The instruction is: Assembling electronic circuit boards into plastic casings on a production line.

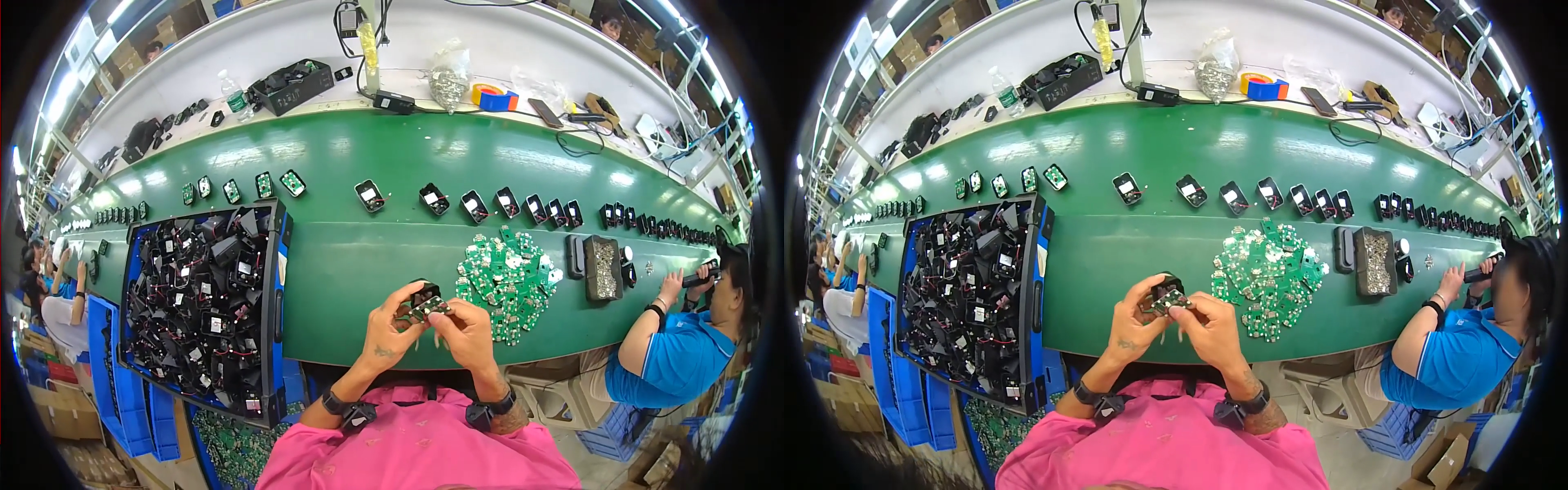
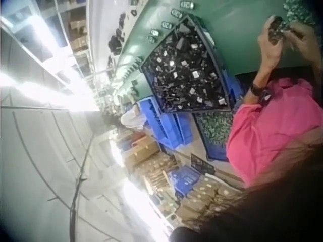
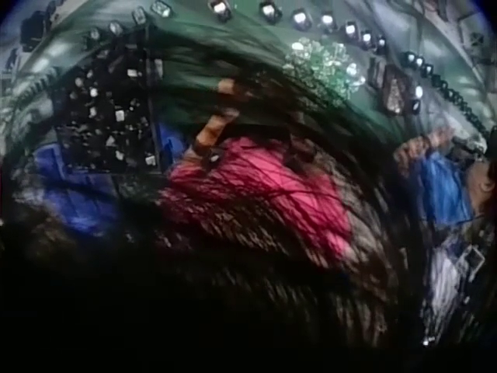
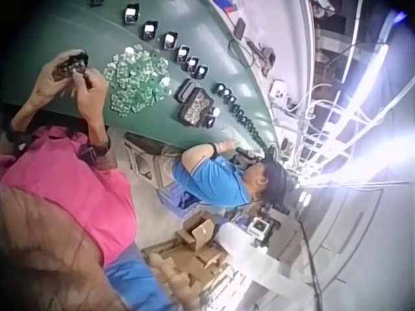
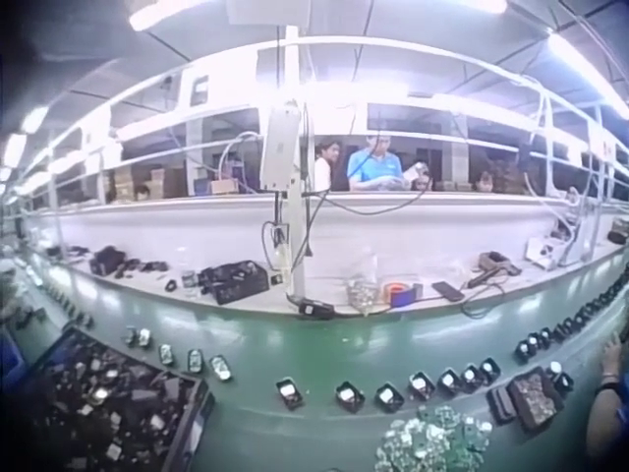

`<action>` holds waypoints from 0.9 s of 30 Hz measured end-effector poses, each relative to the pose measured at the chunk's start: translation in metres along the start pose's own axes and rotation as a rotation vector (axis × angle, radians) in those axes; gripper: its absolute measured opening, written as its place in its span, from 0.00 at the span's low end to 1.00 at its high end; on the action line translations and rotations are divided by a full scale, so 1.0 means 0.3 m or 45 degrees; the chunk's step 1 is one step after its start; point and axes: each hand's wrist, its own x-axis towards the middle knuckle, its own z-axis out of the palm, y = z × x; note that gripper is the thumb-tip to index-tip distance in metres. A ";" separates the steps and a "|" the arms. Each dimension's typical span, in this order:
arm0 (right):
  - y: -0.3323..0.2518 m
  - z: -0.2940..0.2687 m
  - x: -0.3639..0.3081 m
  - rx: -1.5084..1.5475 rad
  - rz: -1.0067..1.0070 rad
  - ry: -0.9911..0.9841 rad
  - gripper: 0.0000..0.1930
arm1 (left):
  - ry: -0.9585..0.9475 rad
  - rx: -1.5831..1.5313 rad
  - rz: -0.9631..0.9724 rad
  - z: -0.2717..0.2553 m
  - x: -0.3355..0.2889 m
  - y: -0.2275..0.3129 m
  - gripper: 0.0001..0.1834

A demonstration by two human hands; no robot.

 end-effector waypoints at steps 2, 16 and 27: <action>0.015 0.001 -0.009 0.098 0.088 0.069 0.09 | -0.068 0.157 0.006 -0.016 -0.006 -0.008 0.33; -0.062 -0.030 0.037 -0.270 0.267 -0.066 0.14 | 0.018 0.376 0.119 0.000 -0.016 0.036 0.27; -0.035 -0.005 0.035 -0.310 0.313 0.038 0.15 | -0.056 -0.032 -0.229 -0.018 -0.007 0.074 0.23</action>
